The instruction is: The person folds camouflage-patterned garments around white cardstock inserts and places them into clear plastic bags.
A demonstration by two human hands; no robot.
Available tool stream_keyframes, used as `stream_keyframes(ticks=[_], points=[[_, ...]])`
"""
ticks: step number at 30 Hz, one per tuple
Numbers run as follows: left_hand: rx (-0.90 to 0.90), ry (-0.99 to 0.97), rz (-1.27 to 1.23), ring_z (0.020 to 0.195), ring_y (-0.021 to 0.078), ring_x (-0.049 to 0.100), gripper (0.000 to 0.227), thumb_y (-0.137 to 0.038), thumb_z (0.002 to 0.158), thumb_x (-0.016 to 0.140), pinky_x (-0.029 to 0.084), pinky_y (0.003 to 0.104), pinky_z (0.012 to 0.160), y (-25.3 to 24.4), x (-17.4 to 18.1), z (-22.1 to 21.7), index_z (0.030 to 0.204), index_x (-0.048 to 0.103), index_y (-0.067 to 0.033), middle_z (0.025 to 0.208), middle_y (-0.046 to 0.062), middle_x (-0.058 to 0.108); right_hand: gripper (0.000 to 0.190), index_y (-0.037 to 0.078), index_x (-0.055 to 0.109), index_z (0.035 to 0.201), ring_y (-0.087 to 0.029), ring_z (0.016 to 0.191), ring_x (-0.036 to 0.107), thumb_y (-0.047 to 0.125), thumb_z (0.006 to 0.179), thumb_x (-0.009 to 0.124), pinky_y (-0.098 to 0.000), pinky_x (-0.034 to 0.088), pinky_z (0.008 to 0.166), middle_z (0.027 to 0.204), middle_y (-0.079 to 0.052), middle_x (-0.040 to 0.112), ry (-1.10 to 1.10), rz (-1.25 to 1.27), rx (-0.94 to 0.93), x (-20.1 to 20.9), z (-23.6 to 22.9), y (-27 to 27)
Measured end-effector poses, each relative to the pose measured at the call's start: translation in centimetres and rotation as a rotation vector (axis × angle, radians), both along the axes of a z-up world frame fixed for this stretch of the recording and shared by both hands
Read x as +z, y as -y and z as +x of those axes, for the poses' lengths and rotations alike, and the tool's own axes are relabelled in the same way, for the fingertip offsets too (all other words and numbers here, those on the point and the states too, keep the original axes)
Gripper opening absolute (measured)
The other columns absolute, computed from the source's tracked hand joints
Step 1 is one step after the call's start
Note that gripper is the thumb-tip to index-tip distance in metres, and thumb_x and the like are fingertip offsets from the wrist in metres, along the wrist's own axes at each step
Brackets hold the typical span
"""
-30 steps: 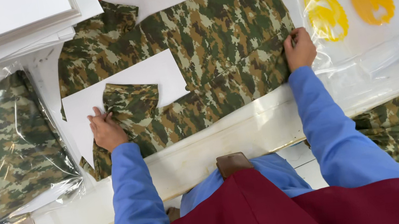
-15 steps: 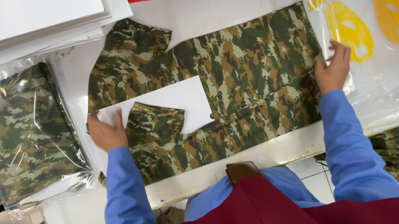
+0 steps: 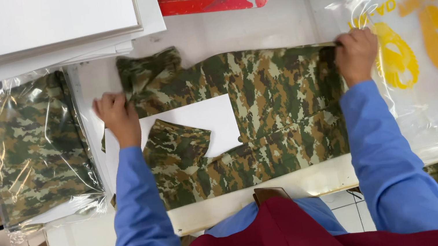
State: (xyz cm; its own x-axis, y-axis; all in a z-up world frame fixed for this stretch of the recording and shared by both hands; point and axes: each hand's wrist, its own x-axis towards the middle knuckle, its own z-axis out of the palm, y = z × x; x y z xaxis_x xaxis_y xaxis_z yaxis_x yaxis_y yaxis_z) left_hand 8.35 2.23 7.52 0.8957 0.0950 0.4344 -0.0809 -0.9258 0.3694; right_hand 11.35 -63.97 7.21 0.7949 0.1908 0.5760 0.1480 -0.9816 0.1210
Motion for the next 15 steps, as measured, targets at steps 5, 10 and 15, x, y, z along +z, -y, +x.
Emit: stream_keyframes(ticks=[5,10,15], points=[[0.112,0.034,0.101,0.081,0.0326,0.047,0.027,0.006,0.076,0.081,0.028,0.066,0.125,1.5,1.5,-19.4,0.076,0.054,0.0046,0.087,0.014,0.046,0.034,0.029,0.088,0.095,-0.028,0.077,0.046,-0.005,0.096,0.092,-0.0395,0.028,0.065,0.088,-0.005,0.055,0.236,-0.045,-0.035,1.2,-15.7,0.6],[0.048,-0.112,-0.044,0.091,0.0381,0.046,0.026,0.016,0.074,0.069,0.033,0.07,0.12,1.4,-4.2,-25.3,0.09,0.056,0.0003,0.095,0.016,0.047,0.025,0.02,0.076,0.103,-0.025,0.1,0.056,0.011,0.08,0.07,-0.0408,0.042,0.087,0.109,-0.003,0.064,0.018,0.571,-0.254,2.3,-17.8,-2.5],[0.056,-0.093,-0.039,0.098,0.0396,0.048,0.026,0.011,0.074,0.068,0.035,0.064,0.12,1.3,-4.7,-25.2,0.095,0.056,0.0002,0.099,0.016,0.049,0.046,-0.007,0.052,0.142,-0.048,0.117,0.061,0.031,0.116,0.059,-0.0602,0.05,0.097,0.133,-0.028,0.061,-0.459,0.729,-0.557,1.1,-16.0,-5.2]])
